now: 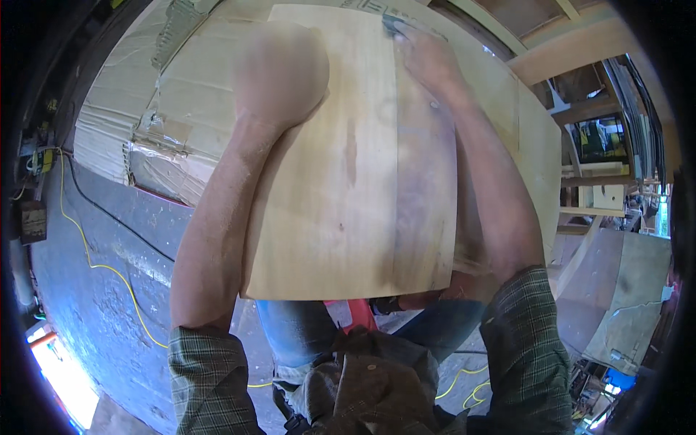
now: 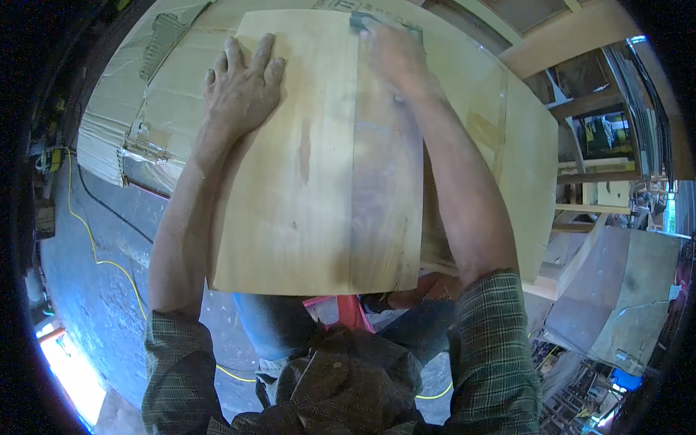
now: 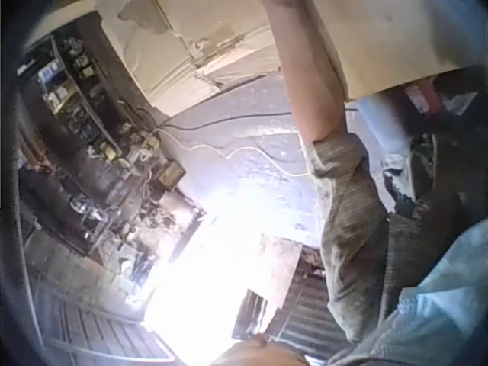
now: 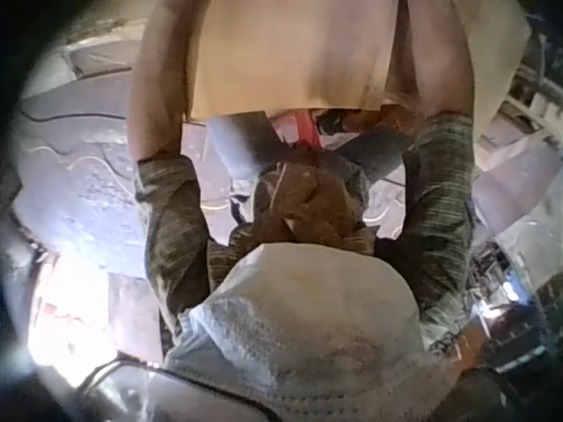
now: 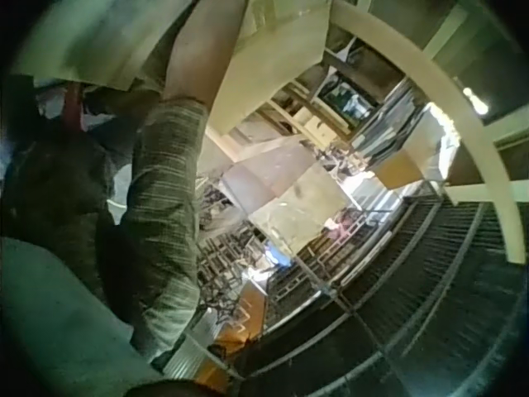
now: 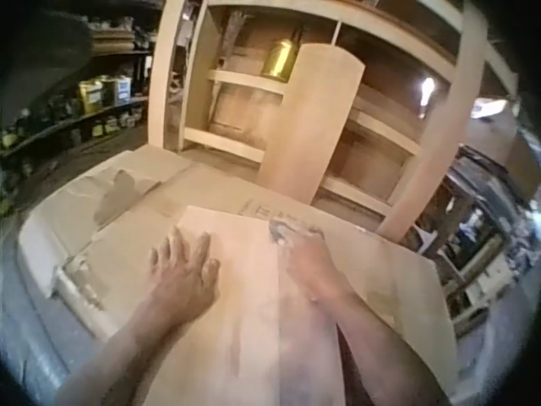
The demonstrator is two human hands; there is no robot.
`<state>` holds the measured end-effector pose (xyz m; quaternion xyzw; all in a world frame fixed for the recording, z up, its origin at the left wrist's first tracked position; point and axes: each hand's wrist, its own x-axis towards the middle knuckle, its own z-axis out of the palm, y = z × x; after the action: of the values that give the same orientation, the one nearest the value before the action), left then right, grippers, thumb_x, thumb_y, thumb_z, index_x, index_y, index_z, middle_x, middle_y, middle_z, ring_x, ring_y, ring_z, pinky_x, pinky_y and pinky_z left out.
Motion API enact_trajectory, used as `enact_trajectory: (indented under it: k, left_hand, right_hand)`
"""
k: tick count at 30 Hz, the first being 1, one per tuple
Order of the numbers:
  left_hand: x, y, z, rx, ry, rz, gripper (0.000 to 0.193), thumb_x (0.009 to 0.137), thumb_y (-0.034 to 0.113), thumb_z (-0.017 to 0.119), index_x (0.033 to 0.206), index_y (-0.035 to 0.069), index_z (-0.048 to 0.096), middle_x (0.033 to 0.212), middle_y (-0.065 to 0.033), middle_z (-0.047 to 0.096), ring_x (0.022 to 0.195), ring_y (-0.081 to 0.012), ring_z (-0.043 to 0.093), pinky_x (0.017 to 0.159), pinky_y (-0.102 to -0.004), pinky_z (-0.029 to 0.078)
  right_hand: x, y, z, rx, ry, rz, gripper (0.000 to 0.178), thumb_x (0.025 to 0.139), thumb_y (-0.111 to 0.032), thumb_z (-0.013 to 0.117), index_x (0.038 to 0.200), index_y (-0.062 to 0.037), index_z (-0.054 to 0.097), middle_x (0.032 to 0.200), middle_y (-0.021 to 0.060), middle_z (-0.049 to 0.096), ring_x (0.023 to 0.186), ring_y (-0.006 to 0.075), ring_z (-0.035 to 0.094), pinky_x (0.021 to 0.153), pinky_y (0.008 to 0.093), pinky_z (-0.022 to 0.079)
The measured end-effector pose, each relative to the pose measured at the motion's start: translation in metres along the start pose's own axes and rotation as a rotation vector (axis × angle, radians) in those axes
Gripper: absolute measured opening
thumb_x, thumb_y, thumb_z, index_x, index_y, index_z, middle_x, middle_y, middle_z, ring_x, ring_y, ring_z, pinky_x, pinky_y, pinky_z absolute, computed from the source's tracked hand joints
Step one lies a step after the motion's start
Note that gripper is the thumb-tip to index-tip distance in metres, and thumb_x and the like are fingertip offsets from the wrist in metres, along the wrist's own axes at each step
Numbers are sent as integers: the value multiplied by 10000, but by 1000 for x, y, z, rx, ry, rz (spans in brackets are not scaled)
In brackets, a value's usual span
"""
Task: The person sits on the floor and sands a rectangular piece of light-colored wood using a sanding block. They hold the wood with their left hand and rub the surface with the block in their right hand, occasionally flipping the wood to work on different areas.
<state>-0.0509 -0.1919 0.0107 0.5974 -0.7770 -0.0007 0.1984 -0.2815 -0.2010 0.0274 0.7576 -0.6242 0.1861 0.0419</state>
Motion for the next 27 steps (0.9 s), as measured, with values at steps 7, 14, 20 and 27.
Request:
enact_trajectory:
  k: [7,14,20,27]
  left_hand:
    - [0,-11,7,60,34,-29,546,926,459,395,1420,228,376,1418,-330,285,1288,-503,346,1037,-602,300]
    - [1,-1,10,97,81,-52,538,938,411,410,1404,143,401,1420,-319,318,1294,-476,353,1058,-584,276]
    - [2,-2,6,-4,-12,-103,523,953,393,375,1407,133,366,1423,-358,270,1306,-510,303,1070,-622,226]
    - [-4,-3,-13,202,-165,34,506,940,365,408,1376,107,395,1417,-354,275,1299,-536,279,998,-694,273]
  right_hand:
    - [-199,-113,-83,110,-294,-135,397,806,-93,600,1199,-41,614,1281,177,560,1240,415,480,1049,530,336]
    - [-11,-14,-8,190,-174,92,393,862,-185,559,1231,-48,558,1219,191,585,1081,369,574,903,455,452]
    - [-98,-40,-17,153,-136,15,376,940,-219,473,1265,-50,557,1328,179,518,1278,331,440,1055,414,350]
    - [-265,-123,-104,178,-389,15,595,744,29,467,1334,-49,505,1436,204,407,1364,431,307,1116,567,187]
